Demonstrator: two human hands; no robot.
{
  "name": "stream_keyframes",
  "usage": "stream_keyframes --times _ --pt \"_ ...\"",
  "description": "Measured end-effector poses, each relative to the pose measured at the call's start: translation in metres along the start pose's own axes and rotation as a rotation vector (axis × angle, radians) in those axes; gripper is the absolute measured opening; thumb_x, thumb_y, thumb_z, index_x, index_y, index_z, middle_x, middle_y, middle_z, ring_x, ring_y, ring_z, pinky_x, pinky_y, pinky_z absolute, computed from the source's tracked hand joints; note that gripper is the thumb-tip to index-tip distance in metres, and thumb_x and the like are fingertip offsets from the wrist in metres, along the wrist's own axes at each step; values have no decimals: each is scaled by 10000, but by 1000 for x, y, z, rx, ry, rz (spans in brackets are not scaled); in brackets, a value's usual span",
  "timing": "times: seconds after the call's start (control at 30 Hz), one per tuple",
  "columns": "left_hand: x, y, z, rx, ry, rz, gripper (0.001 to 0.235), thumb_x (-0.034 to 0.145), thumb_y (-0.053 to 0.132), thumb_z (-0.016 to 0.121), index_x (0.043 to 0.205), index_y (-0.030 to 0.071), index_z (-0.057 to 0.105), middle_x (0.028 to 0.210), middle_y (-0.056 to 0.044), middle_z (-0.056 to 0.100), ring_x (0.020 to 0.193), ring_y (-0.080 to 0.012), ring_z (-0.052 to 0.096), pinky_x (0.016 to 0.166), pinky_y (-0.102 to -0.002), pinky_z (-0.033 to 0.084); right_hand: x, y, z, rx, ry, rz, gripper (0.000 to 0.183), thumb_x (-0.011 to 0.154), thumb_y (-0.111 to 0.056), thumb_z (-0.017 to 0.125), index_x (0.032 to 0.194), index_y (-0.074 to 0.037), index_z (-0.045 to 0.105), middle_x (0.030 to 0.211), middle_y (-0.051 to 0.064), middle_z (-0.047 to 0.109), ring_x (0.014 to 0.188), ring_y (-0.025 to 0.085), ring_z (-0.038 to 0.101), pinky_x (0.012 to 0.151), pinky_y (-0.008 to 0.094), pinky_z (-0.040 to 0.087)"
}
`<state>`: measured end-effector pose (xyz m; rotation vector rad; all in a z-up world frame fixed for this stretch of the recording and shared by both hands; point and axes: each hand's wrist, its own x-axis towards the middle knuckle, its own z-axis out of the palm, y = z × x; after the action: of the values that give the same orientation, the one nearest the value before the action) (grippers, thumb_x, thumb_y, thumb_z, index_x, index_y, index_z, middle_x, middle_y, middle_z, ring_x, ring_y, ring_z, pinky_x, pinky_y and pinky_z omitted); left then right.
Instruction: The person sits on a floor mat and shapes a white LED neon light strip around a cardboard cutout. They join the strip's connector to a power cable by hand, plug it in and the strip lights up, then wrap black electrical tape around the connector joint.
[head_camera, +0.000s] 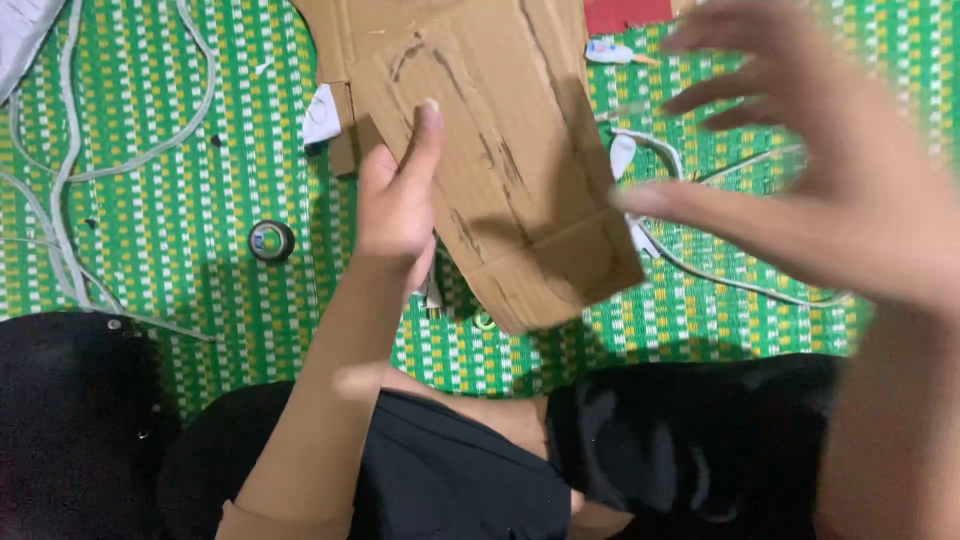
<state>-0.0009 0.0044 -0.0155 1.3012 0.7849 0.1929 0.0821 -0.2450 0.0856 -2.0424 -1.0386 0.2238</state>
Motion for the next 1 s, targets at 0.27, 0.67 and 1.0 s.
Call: stream_keyframes --times 0.27,0.67,1.0 --pt "0 4 0 -34 -295 -81 655 898 500 498 1276 -23 611 1167 -141 687 1024 -178 635 878 -337 537 4 71 39 673 -181 500 169 947 -111 706 910 34 629 587 64 556 427 143 494 363 286 423" --pt "-6 -101 3 1474 -724 309 493 696 159 827 1168 154 688 1199 -89 642 1174 -329 574 1001 -490 457 -50 142 6 -533 364 509 494 1128 -163 769 1340 209 523 1180 371 673 959 470 695 759 530 569" --pt "-15 -11 4 915 -792 101 103 946 77 684 1006 41 759 1003 -193 785 814 -338 788 792 -469 598 -15 78 66 -291 -486 500 653 731 -270 900 1306 -49 682 1271 230 705 1330 550 515 1065 675 475"
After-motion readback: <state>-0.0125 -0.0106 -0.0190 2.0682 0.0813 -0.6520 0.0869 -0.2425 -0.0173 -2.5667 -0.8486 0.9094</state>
